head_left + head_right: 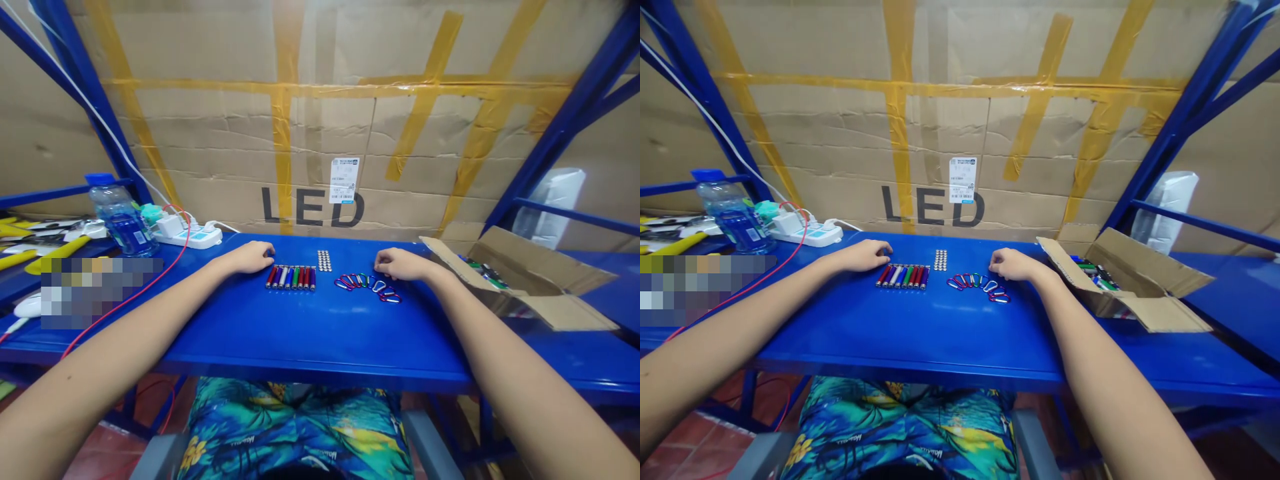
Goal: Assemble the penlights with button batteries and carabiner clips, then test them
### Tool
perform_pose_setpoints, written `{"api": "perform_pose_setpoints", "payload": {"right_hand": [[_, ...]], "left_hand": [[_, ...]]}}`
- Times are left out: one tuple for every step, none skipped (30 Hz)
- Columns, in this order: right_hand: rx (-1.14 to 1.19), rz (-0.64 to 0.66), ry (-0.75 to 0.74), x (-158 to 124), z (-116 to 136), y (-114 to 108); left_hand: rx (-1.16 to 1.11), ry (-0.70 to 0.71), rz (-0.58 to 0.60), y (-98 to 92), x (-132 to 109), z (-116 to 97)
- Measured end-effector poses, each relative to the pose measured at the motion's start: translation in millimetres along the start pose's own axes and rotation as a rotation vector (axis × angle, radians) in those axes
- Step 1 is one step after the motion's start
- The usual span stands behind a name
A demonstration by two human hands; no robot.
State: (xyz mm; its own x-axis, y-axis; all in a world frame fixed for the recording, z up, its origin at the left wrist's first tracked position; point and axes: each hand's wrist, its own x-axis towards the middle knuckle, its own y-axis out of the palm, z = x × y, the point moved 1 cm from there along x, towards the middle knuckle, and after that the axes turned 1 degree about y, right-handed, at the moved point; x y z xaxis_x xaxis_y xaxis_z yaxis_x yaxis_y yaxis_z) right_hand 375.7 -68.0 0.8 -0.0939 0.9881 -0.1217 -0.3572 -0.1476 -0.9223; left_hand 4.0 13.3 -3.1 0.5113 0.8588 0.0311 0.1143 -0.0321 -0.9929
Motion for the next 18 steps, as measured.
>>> {"api": "perform_pose_setpoints", "payload": {"right_hand": [[-0.004, 0.002, 0.001, -0.5, 0.5, -0.5], [-0.007, 0.004, 0.001, -0.9, 0.8, -0.9], [-0.008, 0.006, 0.0, -1.2, 1.0, -1.3], [-0.009, 0.01, -0.003, -1.4, 1.1, -1.6], [-0.008, 0.013, -0.007, -1.5, 1.0, -1.8], [-0.007, 0.016, -0.009, -1.4, 0.7, -1.9], [-0.007, 0.016, -0.008, -1.2, 0.2, -2.0], [-0.008, 0.014, -0.006, -0.9, -0.3, -1.9], [-0.012, 0.012, -0.003, -0.5, -0.8, -1.7], [-0.016, 0.009, -0.001, -0.1, -1.3, -1.4], [-0.018, 0.006, 0.0, 0.3, -1.7, -1.0], [-0.017, 0.004, 0.003, 0.8, -2.0, -0.6], [-0.014, 0.001, 0.006, 1.2, -2.1, -0.3], [-0.011, -0.002, 0.011, 1.6, -2.2, 0.0], [-0.007, -0.005, 0.018, 1.9, -2.2, 0.3], [-0.003, -0.008, 0.026, 2.1, -2.0, 0.4], [0.0, -0.011, 0.032, 2.1, -1.6, 0.5], [0.002, -0.013, 0.036, 1.9, -1.1, 0.6]], "left_hand": [[0.008, 0.002, 0.001, -0.4, -0.2, -0.7], [0.015, 0.006, 0.001, -0.7, -0.4, -1.3], [0.021, 0.01, 0.002, -1.0, -0.4, -1.8], [0.024, 0.011, 0.003, -1.3, -0.3, -2.0], [0.024, 0.009, 0.006, -1.5, 0.0, -2.1], [0.023, 0.006, 0.009, -1.7, 0.3, -2.1], [0.021, 0.002, 0.01, -1.8, 0.6, -2.0], [0.021, 0.0, 0.008, -1.9, 0.9, -1.9], [0.023, 0.002, 0.003, -1.9, 1.1, -1.8], [0.027, 0.005, -0.004, -1.9, 1.1, -1.8], [0.033, 0.007, -0.012, -1.9, 1.0, -1.7], [0.039, 0.005, -0.021, -1.9, 0.9, -1.8], [0.042, 0.003, -0.031, -2.2, 0.8, -2.0], [0.04, 0.0, -0.042, -2.7, 0.9, -2.6], [0.035, -0.004, -0.057, -3.7, 1.2, -3.9], [0.029, -0.003, -0.081, -5.3, 1.8, -6.3], [0.025, 0.003, -0.112, -7.5, 2.9, -10.0], [0.021, 0.019, -0.147, -10.1, 4.2, -15.2]]}}
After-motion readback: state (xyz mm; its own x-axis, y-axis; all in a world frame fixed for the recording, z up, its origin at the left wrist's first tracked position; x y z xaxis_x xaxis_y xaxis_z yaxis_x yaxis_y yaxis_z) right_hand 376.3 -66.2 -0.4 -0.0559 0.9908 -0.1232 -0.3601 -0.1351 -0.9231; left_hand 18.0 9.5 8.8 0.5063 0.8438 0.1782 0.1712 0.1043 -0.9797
